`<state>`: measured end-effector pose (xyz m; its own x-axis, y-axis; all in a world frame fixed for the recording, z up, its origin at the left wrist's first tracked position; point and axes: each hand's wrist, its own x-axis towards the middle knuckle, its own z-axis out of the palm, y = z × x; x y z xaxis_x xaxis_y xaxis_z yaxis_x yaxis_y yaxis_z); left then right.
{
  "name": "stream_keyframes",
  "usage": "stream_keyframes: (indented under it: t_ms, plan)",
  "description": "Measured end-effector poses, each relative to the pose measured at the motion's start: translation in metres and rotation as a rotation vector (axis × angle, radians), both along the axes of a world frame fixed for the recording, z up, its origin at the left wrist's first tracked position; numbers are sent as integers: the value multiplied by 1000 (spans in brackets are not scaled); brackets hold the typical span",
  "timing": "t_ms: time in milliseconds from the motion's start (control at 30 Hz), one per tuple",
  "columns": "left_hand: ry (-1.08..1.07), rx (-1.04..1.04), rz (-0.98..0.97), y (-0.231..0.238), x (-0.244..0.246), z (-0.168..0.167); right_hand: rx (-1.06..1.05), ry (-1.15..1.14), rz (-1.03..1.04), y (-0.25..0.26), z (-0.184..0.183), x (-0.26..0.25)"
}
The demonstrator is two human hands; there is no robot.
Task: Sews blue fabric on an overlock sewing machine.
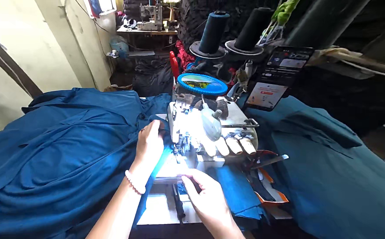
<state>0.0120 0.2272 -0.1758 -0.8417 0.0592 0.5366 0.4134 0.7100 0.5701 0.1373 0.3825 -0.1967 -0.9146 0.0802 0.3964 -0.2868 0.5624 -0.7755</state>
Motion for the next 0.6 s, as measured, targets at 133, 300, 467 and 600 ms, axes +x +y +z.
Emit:
stream_keyframes:
  t_ms: [133, 300, 467, 600]
  plan:
    - [193, 472, 100, -12, 49, -6, -83, 32, 26, -1, 13, -4]
    - [233, 706, -182, 5, 125, -13, -213, 103, 214, -11, 10, -9]
    - [196, 419, -221, 12, 136, -27, 74, -43, 87, 14, 6, 6]
    - [53, 258, -404, 3, 143, -11, 112, -239, 38, 40, 21, 10]
